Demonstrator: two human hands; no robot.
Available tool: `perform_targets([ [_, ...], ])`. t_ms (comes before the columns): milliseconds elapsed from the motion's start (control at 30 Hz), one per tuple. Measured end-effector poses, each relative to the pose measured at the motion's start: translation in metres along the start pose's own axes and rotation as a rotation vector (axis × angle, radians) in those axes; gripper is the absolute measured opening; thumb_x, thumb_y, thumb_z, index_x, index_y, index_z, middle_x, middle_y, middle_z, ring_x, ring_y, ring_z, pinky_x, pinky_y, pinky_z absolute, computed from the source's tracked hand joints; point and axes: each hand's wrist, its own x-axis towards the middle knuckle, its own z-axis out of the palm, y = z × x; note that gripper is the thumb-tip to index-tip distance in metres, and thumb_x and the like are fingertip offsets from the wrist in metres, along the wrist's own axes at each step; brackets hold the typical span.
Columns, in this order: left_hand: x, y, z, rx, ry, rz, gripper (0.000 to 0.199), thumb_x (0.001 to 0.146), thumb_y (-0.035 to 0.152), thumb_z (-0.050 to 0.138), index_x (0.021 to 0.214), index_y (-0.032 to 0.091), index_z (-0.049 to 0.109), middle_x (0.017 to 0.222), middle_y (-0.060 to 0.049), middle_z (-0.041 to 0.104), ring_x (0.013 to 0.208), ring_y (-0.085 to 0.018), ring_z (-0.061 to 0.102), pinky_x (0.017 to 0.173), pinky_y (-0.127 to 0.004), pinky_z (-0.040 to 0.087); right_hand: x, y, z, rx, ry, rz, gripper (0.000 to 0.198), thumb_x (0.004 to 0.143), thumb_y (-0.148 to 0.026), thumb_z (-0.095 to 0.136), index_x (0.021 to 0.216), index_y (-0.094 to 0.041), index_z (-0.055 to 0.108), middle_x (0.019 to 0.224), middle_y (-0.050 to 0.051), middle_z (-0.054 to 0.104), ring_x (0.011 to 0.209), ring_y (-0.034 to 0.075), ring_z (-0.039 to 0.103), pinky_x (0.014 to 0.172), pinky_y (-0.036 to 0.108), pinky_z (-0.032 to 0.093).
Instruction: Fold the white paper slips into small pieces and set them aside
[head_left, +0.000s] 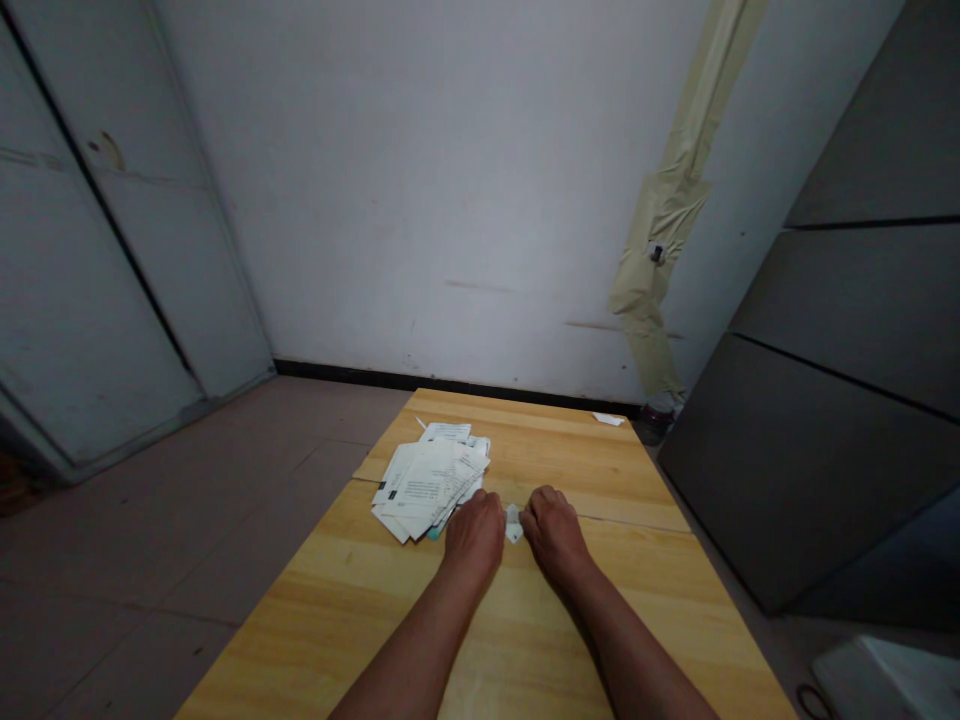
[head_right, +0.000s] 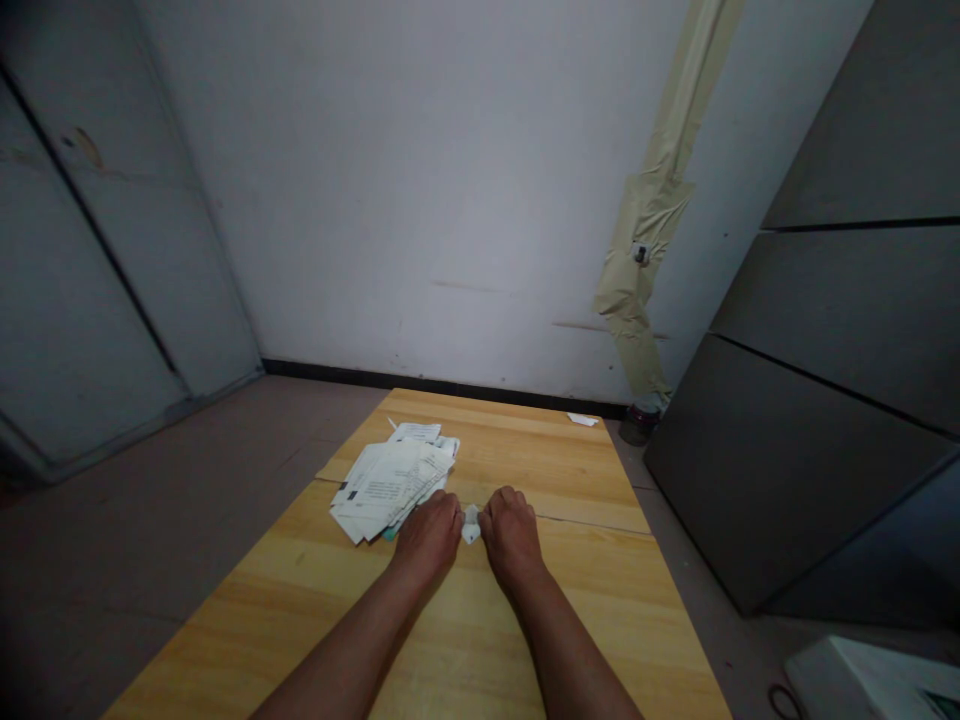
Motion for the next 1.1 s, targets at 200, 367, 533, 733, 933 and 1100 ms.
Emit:
perform_targets([
  [200, 0.001, 0.004, 0.005, 0.000, 0.058, -0.025, 0.022, 0.095, 0.023, 0.044, 0.103, 0.013, 0.062, 0.104, -0.014, 0.064, 0.099, -0.026, 0.065, 0.077, -0.034, 0.048, 0.001, -0.004, 0.002, -0.043, 0.013, 0.040, 0.013, 0.091, -0.021, 0.054, 0.082, -0.018, 0.061, 0.094, 0.008, 0.062, 0.091, 0.022, 0.054, 0.076, 0.031, 0.034],
  [367, 0.002, 0.006, 0.005, 0.001, 0.049, -0.057, 0.023, 0.095, 0.025, 0.045, 0.104, 0.013, 0.062, 0.104, -0.015, 0.065, 0.099, -0.026, 0.066, 0.077, -0.033, 0.048, 0.001, -0.006, 0.002, -0.057, 0.017, 0.042, 0.012, 0.092, -0.021, 0.054, 0.084, -0.017, 0.063, 0.095, 0.009, 0.062, 0.092, 0.023, 0.054, 0.077, 0.032, 0.035],
  [533, 0.002, 0.009, 0.004, 0.008, 0.054, -0.066, 0.024, 0.094, 0.023, 0.045, 0.104, 0.012, 0.063, 0.105, -0.016, 0.065, 0.101, -0.027, 0.066, 0.079, -0.034, 0.049, 0.000, -0.007, 0.002, -0.061, 0.024, 0.048, 0.012, 0.092, -0.019, 0.053, 0.084, -0.017, 0.063, 0.094, 0.009, 0.062, 0.092, 0.022, 0.054, 0.077, 0.031, 0.035],
  [733, 0.002, 0.009, 0.005, 0.013, 0.074, -0.075, 0.023, 0.094, 0.021, 0.044, 0.102, 0.012, 0.063, 0.104, -0.015, 0.065, 0.099, -0.027, 0.066, 0.077, -0.034, 0.049, 0.000, -0.006, 0.004, -0.054, 0.068, 0.056, 0.011, 0.090, -0.019, 0.056, 0.080, -0.018, 0.061, 0.090, 0.008, 0.062, 0.087, 0.021, 0.054, 0.075, 0.031, 0.035],
  [933, 0.002, 0.011, 0.006, 0.025, 0.078, -0.081, 0.025, 0.095, 0.017, 0.039, 0.101, 0.012, 0.063, 0.103, -0.015, 0.065, 0.099, -0.027, 0.066, 0.077, -0.033, 0.048, 0.000, -0.009, 0.000, -0.060, 0.041, 0.082, 0.010, 0.089, -0.020, 0.057, 0.081, -0.018, 0.061, 0.090, 0.008, 0.061, 0.088, 0.022, 0.054, 0.076, 0.031, 0.036],
  [1100, 0.003, 0.010, 0.011, 0.039, 0.091, -0.068, 0.026, 0.096, 0.015, 0.036, 0.107, 0.016, 0.059, 0.101, -0.012, 0.064, 0.097, -0.024, 0.065, 0.076, -0.032, 0.045, 0.001, -0.008, 0.003, 0.000, 0.055, 0.102, 0.008, 0.087, -0.018, 0.058, 0.080, -0.019, 0.060, 0.090, 0.007, 0.060, 0.088, 0.022, 0.054, 0.075, 0.030, 0.035],
])
